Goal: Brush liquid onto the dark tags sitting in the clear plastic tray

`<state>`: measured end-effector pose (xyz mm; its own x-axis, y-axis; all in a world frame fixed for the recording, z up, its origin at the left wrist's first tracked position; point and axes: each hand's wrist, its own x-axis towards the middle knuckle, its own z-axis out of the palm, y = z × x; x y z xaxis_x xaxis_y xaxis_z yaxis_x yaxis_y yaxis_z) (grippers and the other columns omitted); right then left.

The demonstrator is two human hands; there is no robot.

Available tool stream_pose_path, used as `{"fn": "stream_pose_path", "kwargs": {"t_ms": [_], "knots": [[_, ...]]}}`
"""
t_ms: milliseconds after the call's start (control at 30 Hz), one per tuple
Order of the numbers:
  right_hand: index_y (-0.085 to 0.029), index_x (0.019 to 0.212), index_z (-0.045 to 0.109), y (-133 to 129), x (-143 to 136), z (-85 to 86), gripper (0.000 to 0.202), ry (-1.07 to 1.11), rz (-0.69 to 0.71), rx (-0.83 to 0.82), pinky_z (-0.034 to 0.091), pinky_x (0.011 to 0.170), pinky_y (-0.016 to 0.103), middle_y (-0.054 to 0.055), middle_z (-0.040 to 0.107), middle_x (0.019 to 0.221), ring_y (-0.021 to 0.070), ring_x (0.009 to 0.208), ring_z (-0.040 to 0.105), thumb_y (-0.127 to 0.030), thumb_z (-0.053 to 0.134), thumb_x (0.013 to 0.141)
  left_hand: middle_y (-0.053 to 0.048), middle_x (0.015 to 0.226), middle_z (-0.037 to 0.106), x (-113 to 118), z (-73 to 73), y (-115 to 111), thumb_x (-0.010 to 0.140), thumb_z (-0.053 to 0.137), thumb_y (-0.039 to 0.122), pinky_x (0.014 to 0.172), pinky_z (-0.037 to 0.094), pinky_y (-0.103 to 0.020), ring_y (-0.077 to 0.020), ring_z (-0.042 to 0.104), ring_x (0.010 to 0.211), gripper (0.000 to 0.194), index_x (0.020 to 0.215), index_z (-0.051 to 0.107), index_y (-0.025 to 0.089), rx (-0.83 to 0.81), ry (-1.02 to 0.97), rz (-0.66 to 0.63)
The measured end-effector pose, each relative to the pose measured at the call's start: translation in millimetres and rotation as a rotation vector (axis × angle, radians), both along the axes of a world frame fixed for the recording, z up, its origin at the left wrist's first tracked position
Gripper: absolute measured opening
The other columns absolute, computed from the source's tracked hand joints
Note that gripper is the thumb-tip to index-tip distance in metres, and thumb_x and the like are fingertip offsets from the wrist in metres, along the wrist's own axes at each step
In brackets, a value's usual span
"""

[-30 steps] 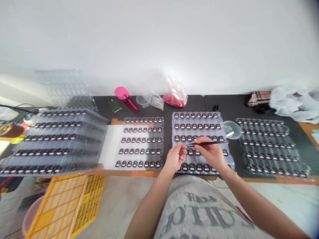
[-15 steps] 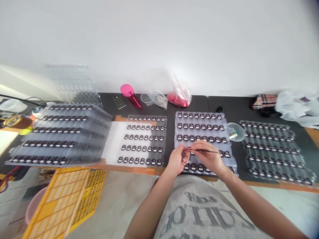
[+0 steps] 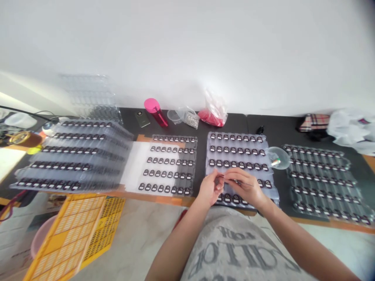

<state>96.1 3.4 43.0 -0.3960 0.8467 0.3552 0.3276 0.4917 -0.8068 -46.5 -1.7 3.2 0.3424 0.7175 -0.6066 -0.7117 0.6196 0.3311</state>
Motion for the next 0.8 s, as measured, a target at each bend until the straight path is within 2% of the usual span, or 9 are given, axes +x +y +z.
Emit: {"fn": "stream_pose_path", "kwargs": {"t_ms": [300,600,800], "knots": [[-0.022,0.096,0.061,0.0,2.7,2.5,0.019,-0.007,-0.028,0.016,0.051,0.081,0.032,0.006,0.061,0.097,0.0167,0.090,0.060,-0.012,0.053,0.082,0.004,0.048,0.048,3.6,1.4,4.1,0.073,0.062,0.042,0.036,0.016,-0.018,-0.0034,0.033,0.035,0.033,0.072,0.055,0.011,-0.009,0.008,-0.006],[-0.022,0.091,0.062,-0.8,3.0,2.0,0.017,0.033,-0.097,-0.008,0.051,0.078,0.031,0.006,0.061,0.094,0.0164,0.088,0.060,-0.012,0.053,0.082,0.003,0.050,0.048,8.1,4.4,5.1,0.076,0.057,0.033,0.035,0.015,-0.017,-0.0033,0.033,0.036,0.022,0.072,0.054,0.011,-0.043,-0.061,-0.011],[-0.022,0.087,0.063,2.1,4.0,3.6,0.012,0.037,-0.123,-0.019,0.052,0.076,0.032,0.006,0.063,0.090,0.0170,0.085,0.061,-0.015,0.054,0.082,0.003,0.055,0.048,7.4,3.5,2.7,0.074,0.061,0.029,0.036,0.018,-0.015,-0.0026,0.034,0.039,0.020,0.077,0.054,0.011,0.004,-0.057,0.015]]}}
